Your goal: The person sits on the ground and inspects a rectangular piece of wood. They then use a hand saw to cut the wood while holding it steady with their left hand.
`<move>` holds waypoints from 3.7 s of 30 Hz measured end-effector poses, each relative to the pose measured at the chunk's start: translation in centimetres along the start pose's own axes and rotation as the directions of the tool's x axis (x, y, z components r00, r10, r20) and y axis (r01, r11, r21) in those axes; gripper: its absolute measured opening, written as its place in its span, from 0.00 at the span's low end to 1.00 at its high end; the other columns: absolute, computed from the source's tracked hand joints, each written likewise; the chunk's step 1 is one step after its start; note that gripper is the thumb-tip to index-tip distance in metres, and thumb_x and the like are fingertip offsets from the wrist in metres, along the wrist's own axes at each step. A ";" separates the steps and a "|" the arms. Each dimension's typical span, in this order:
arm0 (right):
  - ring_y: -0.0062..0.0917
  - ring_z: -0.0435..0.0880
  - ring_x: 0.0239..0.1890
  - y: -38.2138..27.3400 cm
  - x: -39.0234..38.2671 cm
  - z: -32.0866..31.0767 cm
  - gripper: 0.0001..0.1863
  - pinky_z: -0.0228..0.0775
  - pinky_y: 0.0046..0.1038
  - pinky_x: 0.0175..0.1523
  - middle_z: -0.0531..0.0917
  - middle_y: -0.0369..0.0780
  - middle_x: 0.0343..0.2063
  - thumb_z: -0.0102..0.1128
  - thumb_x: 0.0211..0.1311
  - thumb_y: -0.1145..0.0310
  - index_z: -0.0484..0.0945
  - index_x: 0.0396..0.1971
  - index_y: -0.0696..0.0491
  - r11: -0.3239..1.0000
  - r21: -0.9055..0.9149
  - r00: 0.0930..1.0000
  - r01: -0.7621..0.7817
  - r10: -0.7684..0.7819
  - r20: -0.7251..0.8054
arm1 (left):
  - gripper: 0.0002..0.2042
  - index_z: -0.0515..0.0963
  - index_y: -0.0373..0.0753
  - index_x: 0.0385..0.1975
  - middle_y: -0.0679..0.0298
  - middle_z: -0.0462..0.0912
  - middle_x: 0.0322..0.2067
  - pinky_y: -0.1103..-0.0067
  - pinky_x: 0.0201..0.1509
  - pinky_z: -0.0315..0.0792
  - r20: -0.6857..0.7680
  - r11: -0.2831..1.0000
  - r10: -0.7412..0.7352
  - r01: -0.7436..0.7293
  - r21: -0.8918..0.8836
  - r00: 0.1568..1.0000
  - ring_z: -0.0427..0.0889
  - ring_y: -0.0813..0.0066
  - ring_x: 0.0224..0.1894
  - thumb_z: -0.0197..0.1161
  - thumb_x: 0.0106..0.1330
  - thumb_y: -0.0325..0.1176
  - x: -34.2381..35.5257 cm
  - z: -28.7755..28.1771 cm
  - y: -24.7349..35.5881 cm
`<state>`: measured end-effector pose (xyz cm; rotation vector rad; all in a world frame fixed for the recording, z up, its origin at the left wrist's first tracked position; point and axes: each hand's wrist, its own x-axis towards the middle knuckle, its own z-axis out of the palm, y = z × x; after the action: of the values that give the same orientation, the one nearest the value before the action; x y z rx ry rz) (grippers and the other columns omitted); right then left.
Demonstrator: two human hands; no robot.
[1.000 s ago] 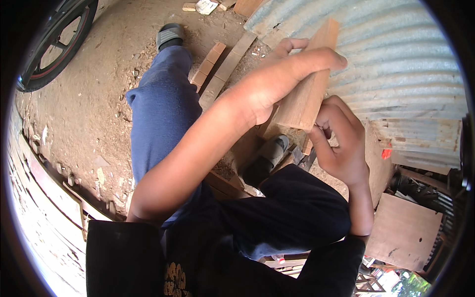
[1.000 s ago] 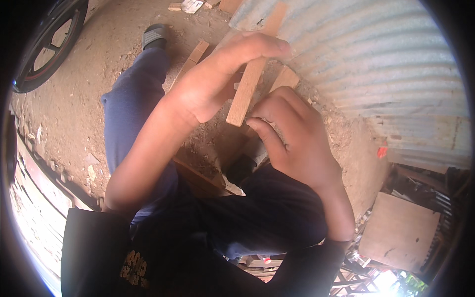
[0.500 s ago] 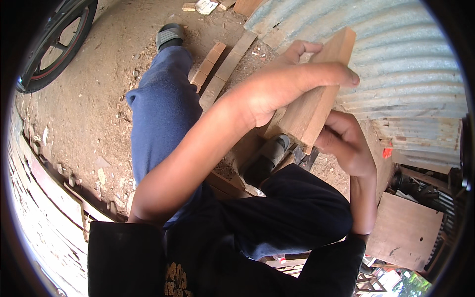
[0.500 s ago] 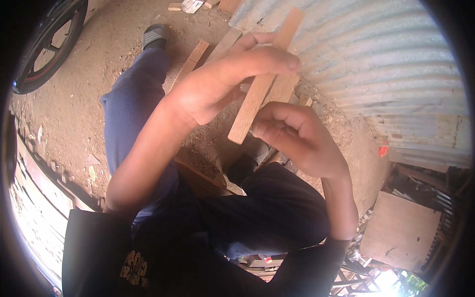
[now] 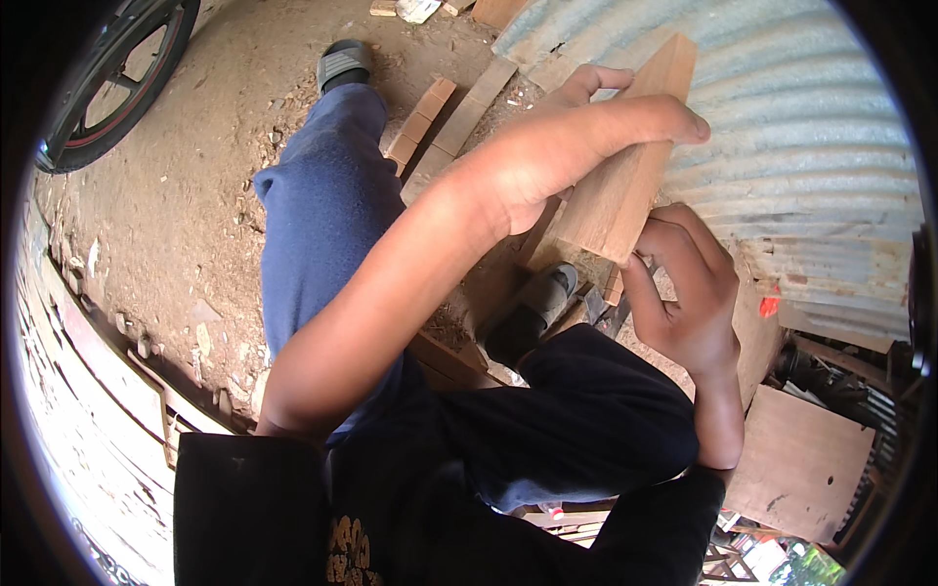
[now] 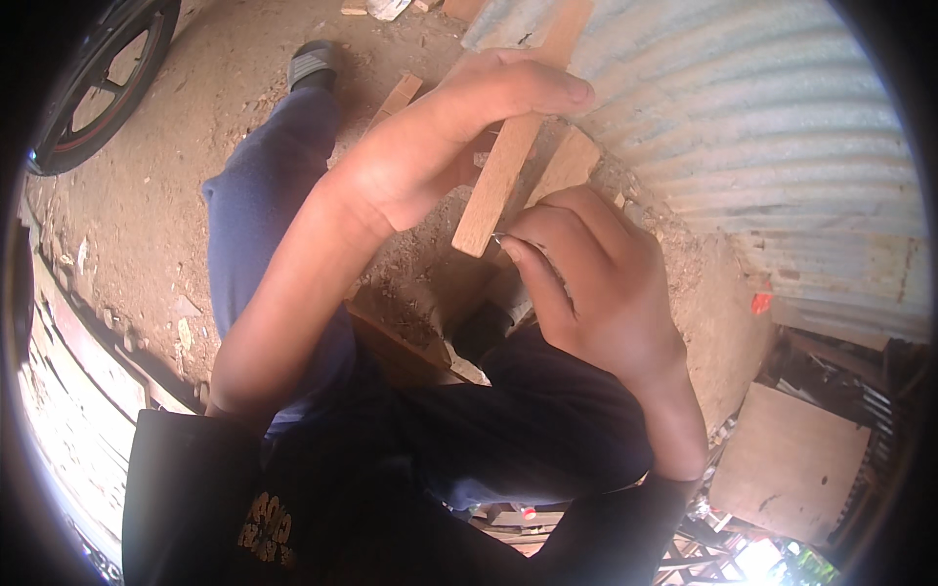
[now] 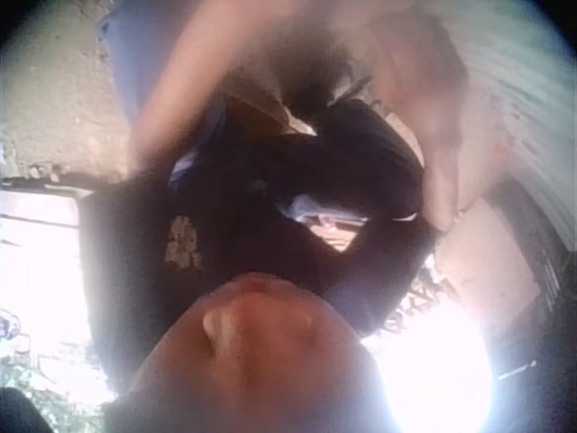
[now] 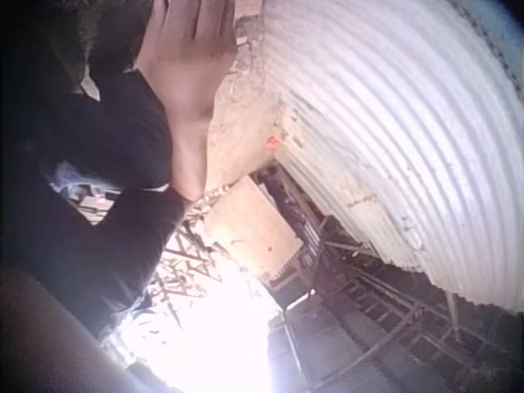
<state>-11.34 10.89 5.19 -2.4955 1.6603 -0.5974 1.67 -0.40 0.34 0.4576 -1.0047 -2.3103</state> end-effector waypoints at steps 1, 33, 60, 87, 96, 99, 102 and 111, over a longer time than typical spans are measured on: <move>0.29 0.77 0.23 -0.1 -0.2 0.0 0.06 0.69 0.28 0.27 0.78 0.40 0.28 0.65 0.56 0.77 0.77 0.32 0.57 0.994 0.076 0.997 -0.075 0.073 0.032 | 0.17 0.79 0.42 0.49 0.69 0.71 0.50 0.76 0.56 0.67 0.025 1.000 0.005 -0.006 0.015 1.000 0.71 0.76 0.54 0.63 0.64 0.44 0.1 -0.2 -0.1; 0.20 0.75 0.25 0.0 -0.8 0.2 0.05 0.66 0.23 0.29 0.75 0.33 0.25 0.62 0.63 0.70 0.75 0.32 0.54 0.792 0.447 0.904 -0.416 0.307 0.298 | 0.14 0.78 0.33 0.47 0.65 0.77 0.47 0.78 0.59 0.67 0.085 1.000 0.000 0.000 -0.002 0.996 0.74 0.75 0.55 0.62 0.64 0.32 0.1 -0.6 -0.2; 0.17 0.70 0.20 1.1 -1.3 0.1 0.08 0.60 0.21 0.22 0.69 0.33 0.21 0.63 0.61 0.72 0.72 0.27 0.53 0.940 0.275 0.970 -0.199 0.148 0.195 | 0.16 0.79 0.35 0.47 0.65 0.77 0.47 0.78 0.56 0.67 0.087 0.989 -0.145 0.142 0.034 0.986 0.74 0.76 0.53 0.63 0.66 0.38 0.8 -1.0 -0.7; 0.38 0.79 0.26 12.8 -9.4 -1.1 0.12 0.69 0.32 0.34 0.81 0.45 0.26 0.61 0.64 0.67 0.75 0.29 0.61 0.653 -0.327 0.675 -0.684 0.736 0.058 | 0.32 0.68 0.37 0.57 0.54 0.77 0.41 0.61 0.34 0.79 0.095 0.896 -0.079 0.113 -0.429 0.992 0.81 0.58 0.37 0.58 0.61 0.57 0.1 -4.9 2.0; 0.24 0.80 0.29 3.6 -2.2 0.9 0.19 0.73 0.25 0.38 0.83 0.41 0.30 0.68 0.60 0.57 0.81 0.41 0.58 0.675 0.348 0.758 -0.650 0.604 0.245 | 0.33 0.68 0.38 0.59 0.54 0.77 0.44 0.65 0.40 0.78 0.047 0.905 0.045 -0.021 -0.425 0.998 0.80 0.59 0.40 0.55 0.61 0.59 -1.5 -4.0 1.8; 0.23 0.79 0.27 -0.3 1.7 0.9 0.20 0.73 0.25 0.33 0.81 0.41 0.25 0.69 0.60 0.55 0.79 0.32 0.59 0.751 0.434 0.868 -0.497 0.421 0.265 | 0.34 0.69 0.37 0.58 0.54 0.77 0.44 0.66 0.42 0.77 -0.035 0.929 0.139 -0.143 -0.341 0.990 0.80 0.60 0.41 0.53 0.61 0.60 -0.7 -2.9 1.2; 0.10 0.77 0.29 0.1 1.9 2.5 0.13 0.62 0.15 0.26 0.81 0.33 0.25 0.69 0.60 0.63 0.77 0.32 0.56 0.808 0.446 0.923 -0.384 0.351 0.159 | 0.35 0.69 0.37 0.57 0.54 0.77 0.44 0.67 0.44 0.76 -0.002 0.910 0.258 -0.243 -0.337 0.966 0.79 0.61 0.42 0.52 0.61 0.62 0.0 -2.8 0.9; 0.33 0.85 0.30 1.7 3.4 5.4 0.20 0.74 0.30 0.31 0.82 0.45 0.31 0.75 0.49 0.61 0.76 0.31 0.59 0.911 0.309 0.864 -0.272 0.372 -0.338 | 0.35 0.69 0.37 0.55 0.56 0.75 0.44 0.68 0.49 0.73 -0.095 0.752 0.412 -0.397 -0.525 0.906 0.76 0.61 0.44 0.49 0.62 0.64 -0.9 -1.3 0.9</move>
<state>-9.71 6.37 0.68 -1.9427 1.9282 -1.2358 3.35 -1.06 0.25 -0.0289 -0.3697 -2.0670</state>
